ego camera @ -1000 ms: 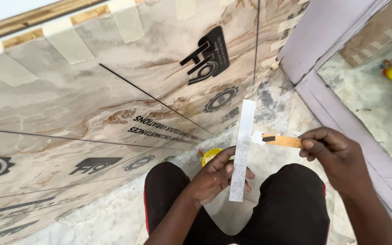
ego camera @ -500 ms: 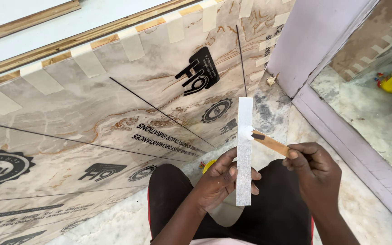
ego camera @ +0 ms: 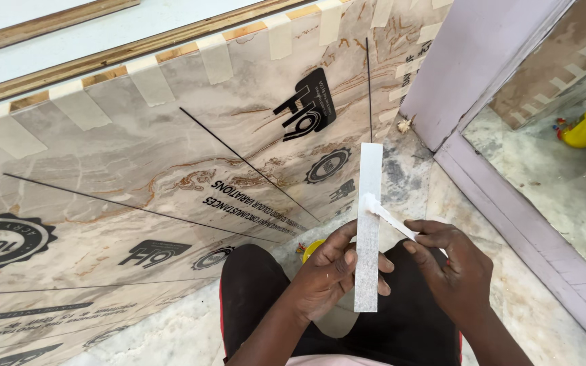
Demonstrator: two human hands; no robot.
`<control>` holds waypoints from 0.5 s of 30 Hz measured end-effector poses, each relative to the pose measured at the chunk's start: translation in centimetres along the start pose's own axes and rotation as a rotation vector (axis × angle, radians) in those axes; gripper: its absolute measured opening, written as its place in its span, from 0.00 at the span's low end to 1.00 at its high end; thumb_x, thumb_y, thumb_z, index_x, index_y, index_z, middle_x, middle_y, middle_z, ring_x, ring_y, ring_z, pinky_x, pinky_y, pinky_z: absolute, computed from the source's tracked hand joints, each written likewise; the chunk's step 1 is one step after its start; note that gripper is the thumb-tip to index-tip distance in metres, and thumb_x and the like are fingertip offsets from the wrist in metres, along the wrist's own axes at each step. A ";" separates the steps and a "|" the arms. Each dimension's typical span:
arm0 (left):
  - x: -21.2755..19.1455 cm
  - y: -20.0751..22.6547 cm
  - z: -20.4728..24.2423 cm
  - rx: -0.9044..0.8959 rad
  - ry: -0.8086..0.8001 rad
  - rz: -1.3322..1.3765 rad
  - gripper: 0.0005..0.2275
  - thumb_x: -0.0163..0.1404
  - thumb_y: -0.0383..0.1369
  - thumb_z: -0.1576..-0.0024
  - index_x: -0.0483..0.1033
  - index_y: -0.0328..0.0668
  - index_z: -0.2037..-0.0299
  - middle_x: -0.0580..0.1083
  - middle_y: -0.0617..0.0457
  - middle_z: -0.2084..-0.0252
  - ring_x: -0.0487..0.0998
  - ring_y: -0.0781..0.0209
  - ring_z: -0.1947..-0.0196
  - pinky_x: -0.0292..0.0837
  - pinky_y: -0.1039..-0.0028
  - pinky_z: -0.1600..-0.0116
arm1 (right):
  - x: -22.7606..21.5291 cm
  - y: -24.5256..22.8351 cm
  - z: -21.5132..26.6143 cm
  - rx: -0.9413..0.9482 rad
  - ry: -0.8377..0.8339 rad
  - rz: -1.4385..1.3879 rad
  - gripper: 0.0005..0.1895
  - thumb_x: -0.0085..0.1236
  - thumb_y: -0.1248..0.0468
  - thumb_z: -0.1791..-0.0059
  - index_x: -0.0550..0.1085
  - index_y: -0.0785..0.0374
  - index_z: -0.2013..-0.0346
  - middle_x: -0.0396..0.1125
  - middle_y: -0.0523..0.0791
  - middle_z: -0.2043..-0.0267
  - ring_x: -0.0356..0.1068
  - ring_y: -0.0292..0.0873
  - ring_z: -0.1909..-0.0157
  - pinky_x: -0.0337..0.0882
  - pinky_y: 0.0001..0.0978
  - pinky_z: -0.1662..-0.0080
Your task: The person applies a white adhesive strip to a wooden edge profile using a small stick to spread the adhesive. They then press the profile onto the edge of a wooden board and smooth it down to secure it.
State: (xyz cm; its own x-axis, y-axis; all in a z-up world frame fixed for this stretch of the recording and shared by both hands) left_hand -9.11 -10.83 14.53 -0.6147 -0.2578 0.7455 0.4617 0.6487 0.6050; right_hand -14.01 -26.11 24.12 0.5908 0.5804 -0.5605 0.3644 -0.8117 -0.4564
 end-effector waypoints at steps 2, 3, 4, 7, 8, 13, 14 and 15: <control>-0.1 -0.1 0.2 0.000 -0.008 0.000 0.32 0.51 0.43 0.33 0.54 0.40 0.22 0.77 0.40 0.48 0.82 0.49 0.54 0.79 0.62 0.47 | 0.0 0.2 0.0 0.001 -0.017 -0.009 0.10 0.67 0.66 0.54 0.73 0.63 0.64 0.77 0.47 0.54 0.78 0.42 0.55 0.76 0.32 0.55; -0.1 -0.2 0.3 0.003 -0.013 0.001 0.32 0.51 0.42 0.33 0.54 0.40 0.22 0.77 0.40 0.48 0.82 0.49 0.54 0.79 0.62 0.46 | -0.1 0.2 -0.1 0.002 -0.026 -0.015 0.10 0.67 0.66 0.53 0.73 0.62 0.63 0.77 0.46 0.55 0.78 0.42 0.55 0.76 0.32 0.56; -0.1 -0.1 0.4 0.006 -0.018 0.000 0.32 0.51 0.42 0.33 0.54 0.40 0.22 0.77 0.40 0.48 0.82 0.49 0.54 0.79 0.61 0.46 | -0.2 0.1 -0.2 -0.021 -0.020 -0.003 0.09 0.66 0.67 0.53 0.73 0.62 0.62 0.76 0.46 0.55 0.77 0.41 0.55 0.76 0.32 0.56; -0.2 0.1 0.6 0.004 -0.034 -0.011 0.32 0.51 0.42 0.33 0.53 0.44 0.21 0.77 0.40 0.50 0.82 0.48 0.57 0.79 0.63 0.49 | -0.9 -0.4 -0.9 -0.103 0.006 0.029 0.08 0.64 0.68 0.52 0.75 0.61 0.59 0.75 0.46 0.55 0.75 0.41 0.55 0.74 0.33 0.56; -0.3 0.1 0.7 -0.002 -0.029 -0.005 0.32 0.51 0.42 0.33 0.53 0.44 0.21 0.78 0.40 0.50 0.82 0.49 0.57 0.79 0.63 0.49 | -1.3 -0.8 -1.1 -0.142 0.019 0.040 0.08 0.64 0.69 0.51 0.75 0.60 0.59 0.75 0.45 0.55 0.75 0.41 0.55 0.74 0.33 0.56; -0.2 0.3 1.0 -0.007 -0.037 0.019 0.31 0.51 0.42 0.32 0.54 0.42 0.21 0.77 0.40 0.50 0.82 0.49 0.57 0.79 0.62 0.49 | -2.1 -2.0 -1.9 -0.253 0.039 0.054 0.10 0.64 0.71 0.50 0.78 0.58 0.55 0.73 0.45 0.55 0.73 0.41 0.55 0.73 0.30 0.57; -0.2 0.3 0.9 -0.005 -0.044 0.028 0.31 0.51 0.42 0.32 0.54 0.42 0.21 0.78 0.40 0.50 0.82 0.49 0.57 0.79 0.62 0.49 | -2.3 -2.0 -2.1 -0.264 0.044 0.066 0.11 0.64 0.71 0.51 0.78 0.57 0.55 0.73 0.45 0.56 0.73 0.40 0.55 0.73 0.30 0.57; -0.2 0.3 0.9 -0.003 -0.051 0.036 0.31 0.51 0.42 0.32 0.54 0.43 0.21 0.78 0.40 0.50 0.82 0.49 0.57 0.79 0.62 0.48 | -2.3 -2.1 -2.3 -0.275 0.049 0.079 0.11 0.65 0.71 0.51 0.79 0.57 0.55 0.74 0.44 0.56 0.72 0.40 0.56 0.72 0.30 0.58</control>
Point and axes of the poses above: each hand's wrist, its own z-axis away from the middle knuckle, its own x-axis out of the palm, y = z × x, the point moved 8 cm from there along -z, towards the middle knuckle
